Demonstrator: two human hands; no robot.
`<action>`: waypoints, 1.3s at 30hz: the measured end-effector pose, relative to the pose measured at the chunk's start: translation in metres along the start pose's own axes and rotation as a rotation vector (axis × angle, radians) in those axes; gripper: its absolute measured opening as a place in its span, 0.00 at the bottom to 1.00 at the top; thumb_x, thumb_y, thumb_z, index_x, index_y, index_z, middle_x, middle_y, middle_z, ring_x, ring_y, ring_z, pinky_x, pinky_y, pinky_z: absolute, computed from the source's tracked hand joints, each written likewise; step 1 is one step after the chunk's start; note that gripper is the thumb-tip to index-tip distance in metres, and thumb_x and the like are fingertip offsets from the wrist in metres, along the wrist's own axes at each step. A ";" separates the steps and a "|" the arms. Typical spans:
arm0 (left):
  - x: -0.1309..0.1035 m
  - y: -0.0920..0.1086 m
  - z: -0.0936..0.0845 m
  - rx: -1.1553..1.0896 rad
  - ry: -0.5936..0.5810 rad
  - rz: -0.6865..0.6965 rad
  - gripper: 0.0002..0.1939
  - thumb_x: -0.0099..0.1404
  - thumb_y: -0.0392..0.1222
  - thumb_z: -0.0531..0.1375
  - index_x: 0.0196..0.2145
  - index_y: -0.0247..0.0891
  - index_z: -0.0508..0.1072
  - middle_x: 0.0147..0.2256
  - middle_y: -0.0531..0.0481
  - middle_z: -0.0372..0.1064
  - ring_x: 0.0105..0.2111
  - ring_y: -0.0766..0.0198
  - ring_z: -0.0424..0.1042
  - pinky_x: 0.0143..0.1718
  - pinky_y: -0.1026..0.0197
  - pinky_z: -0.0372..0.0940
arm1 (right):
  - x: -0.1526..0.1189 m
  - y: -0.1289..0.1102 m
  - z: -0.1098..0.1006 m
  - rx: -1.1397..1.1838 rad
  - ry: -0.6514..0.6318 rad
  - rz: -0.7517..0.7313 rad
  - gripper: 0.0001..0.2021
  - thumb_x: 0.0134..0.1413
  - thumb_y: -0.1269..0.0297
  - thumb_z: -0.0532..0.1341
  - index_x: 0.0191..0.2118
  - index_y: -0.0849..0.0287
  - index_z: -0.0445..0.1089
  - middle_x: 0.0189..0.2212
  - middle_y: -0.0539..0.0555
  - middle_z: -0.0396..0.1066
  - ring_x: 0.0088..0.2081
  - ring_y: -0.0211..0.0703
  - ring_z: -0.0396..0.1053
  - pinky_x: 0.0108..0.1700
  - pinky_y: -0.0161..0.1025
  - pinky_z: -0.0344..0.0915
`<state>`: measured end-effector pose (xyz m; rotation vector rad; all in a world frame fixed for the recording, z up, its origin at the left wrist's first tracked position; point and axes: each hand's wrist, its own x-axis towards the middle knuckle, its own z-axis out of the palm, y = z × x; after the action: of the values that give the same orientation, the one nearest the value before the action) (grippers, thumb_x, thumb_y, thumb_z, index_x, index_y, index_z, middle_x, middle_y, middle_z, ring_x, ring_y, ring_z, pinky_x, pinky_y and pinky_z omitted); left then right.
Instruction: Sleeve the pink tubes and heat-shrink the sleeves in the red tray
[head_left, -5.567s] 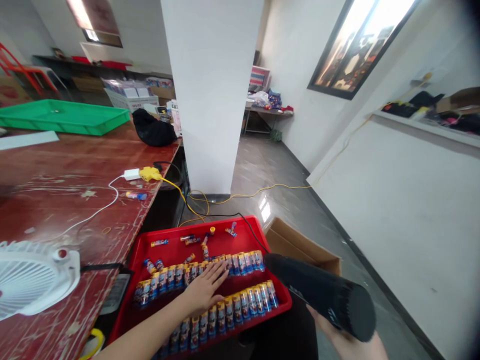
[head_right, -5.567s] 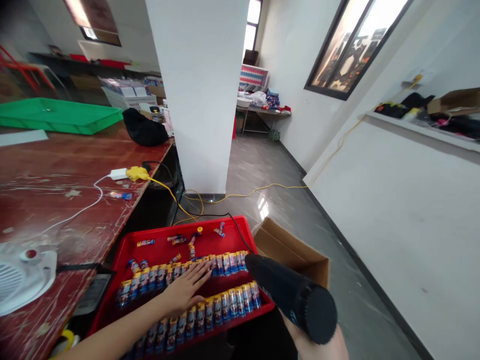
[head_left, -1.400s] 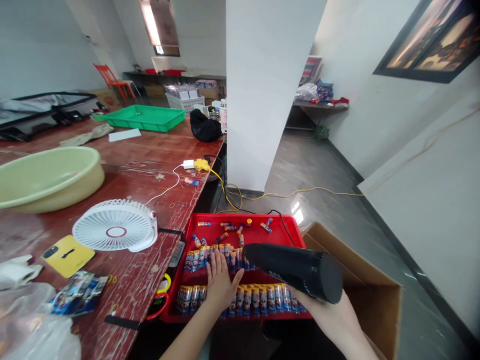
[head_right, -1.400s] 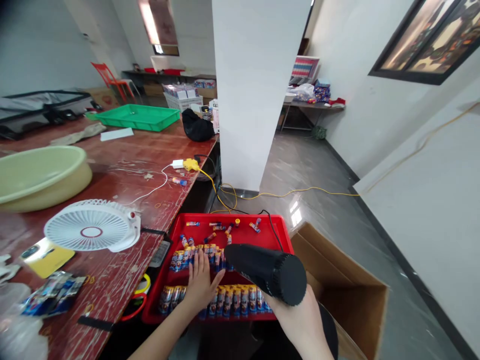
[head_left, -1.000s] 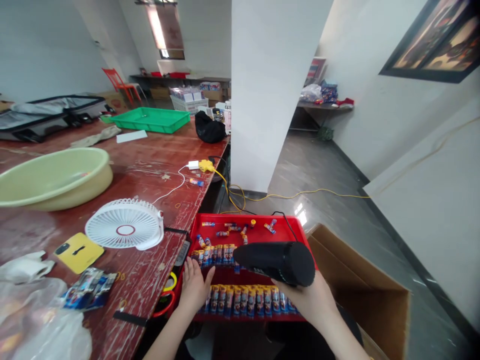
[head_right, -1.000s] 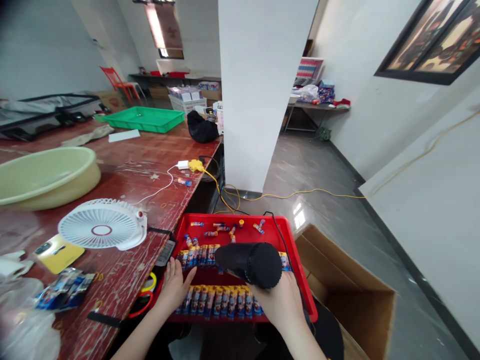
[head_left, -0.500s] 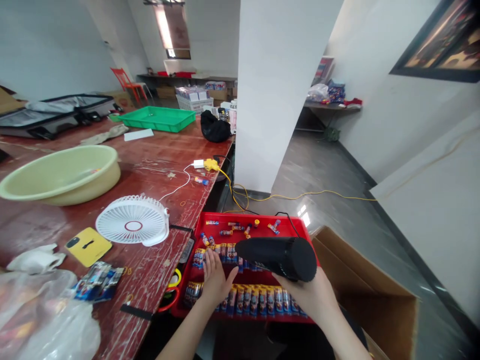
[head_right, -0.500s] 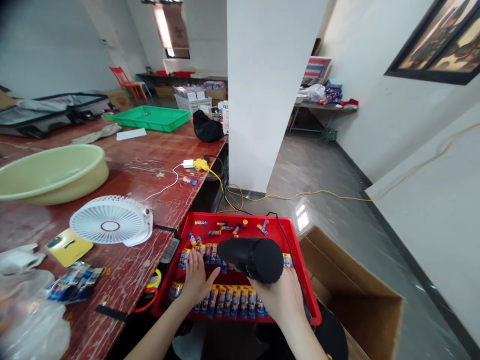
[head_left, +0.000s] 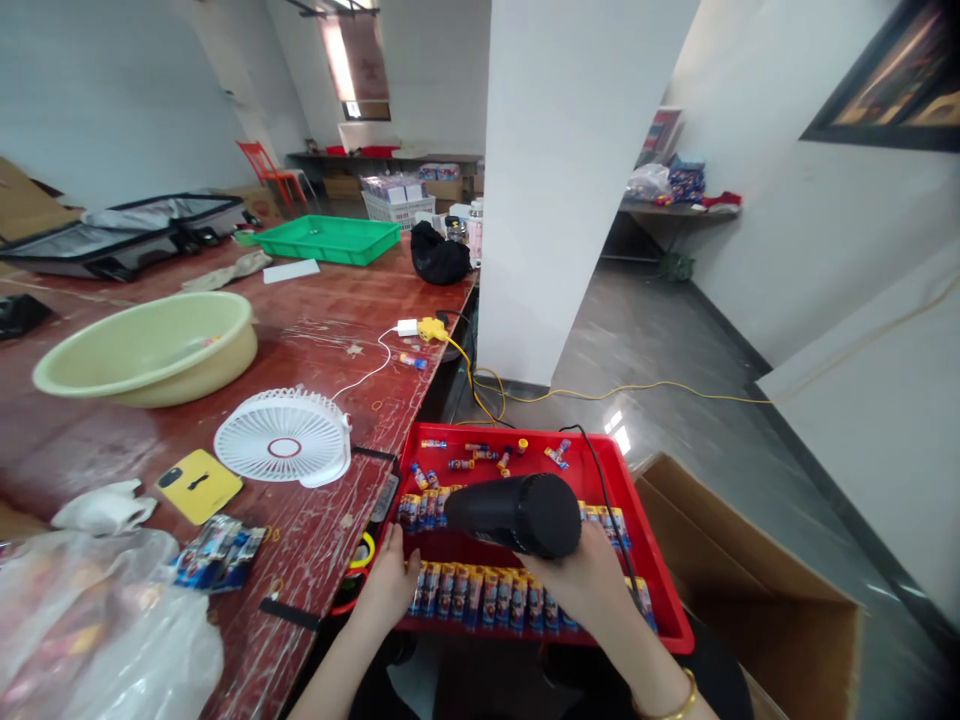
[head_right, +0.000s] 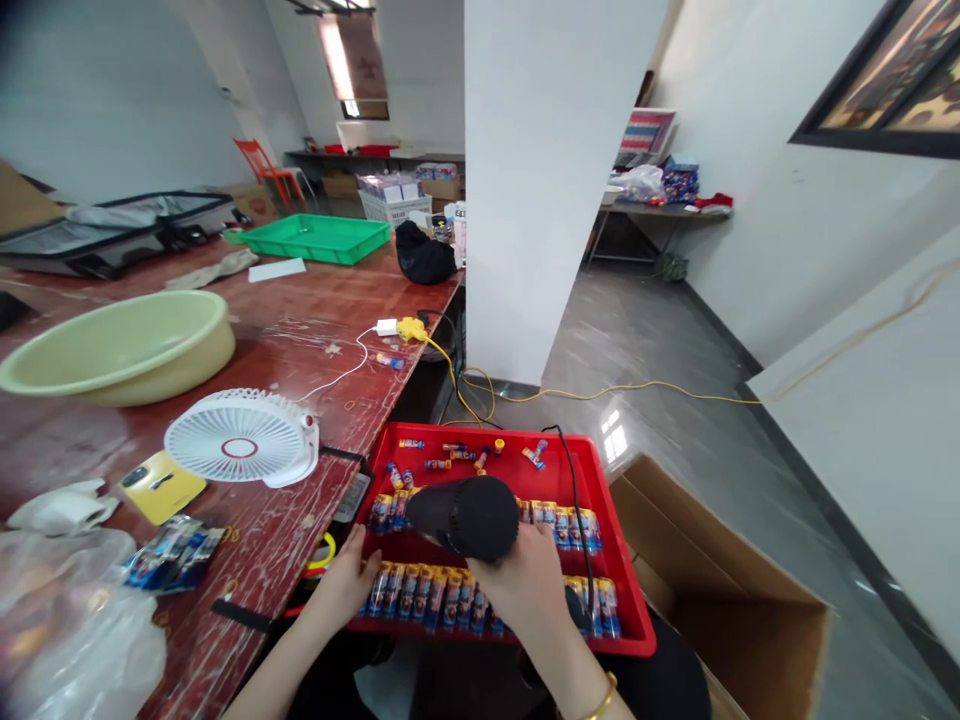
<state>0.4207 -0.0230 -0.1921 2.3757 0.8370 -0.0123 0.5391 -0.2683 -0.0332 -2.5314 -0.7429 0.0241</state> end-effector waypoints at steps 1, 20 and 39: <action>0.004 0.002 -0.003 -0.022 -0.013 -0.020 0.21 0.65 0.38 0.56 0.55 0.30 0.61 0.57 0.35 0.60 0.58 0.49 0.59 0.56 0.42 0.57 | -0.002 0.004 -0.003 0.001 -0.008 0.005 0.07 0.45 0.63 0.62 0.21 0.58 0.72 0.20 0.53 0.75 0.26 0.49 0.74 0.28 0.36 0.59; 0.033 0.042 -0.010 -0.080 -0.033 0.150 0.10 0.66 0.40 0.55 0.43 0.33 0.68 0.41 0.46 0.69 0.37 0.60 0.72 0.41 0.52 0.68 | -0.037 0.078 -0.057 -0.151 -0.026 0.289 0.09 0.43 0.59 0.60 0.21 0.57 0.70 0.20 0.54 0.75 0.27 0.54 0.74 0.29 0.41 0.63; 0.089 0.073 0.022 0.251 -0.297 0.813 0.34 0.60 0.42 0.63 0.60 0.39 0.55 0.60 0.39 0.55 0.59 0.45 0.55 0.58 0.36 0.52 | -0.046 0.072 -0.047 0.353 0.048 0.383 0.16 0.45 0.54 0.63 0.36 0.61 0.74 0.34 0.58 0.78 0.34 0.55 0.75 0.35 0.43 0.72</action>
<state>0.5372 -0.0298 -0.1882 2.6881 -0.3120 -0.1421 0.5427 -0.3657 -0.0310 -2.2846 -0.2013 0.2047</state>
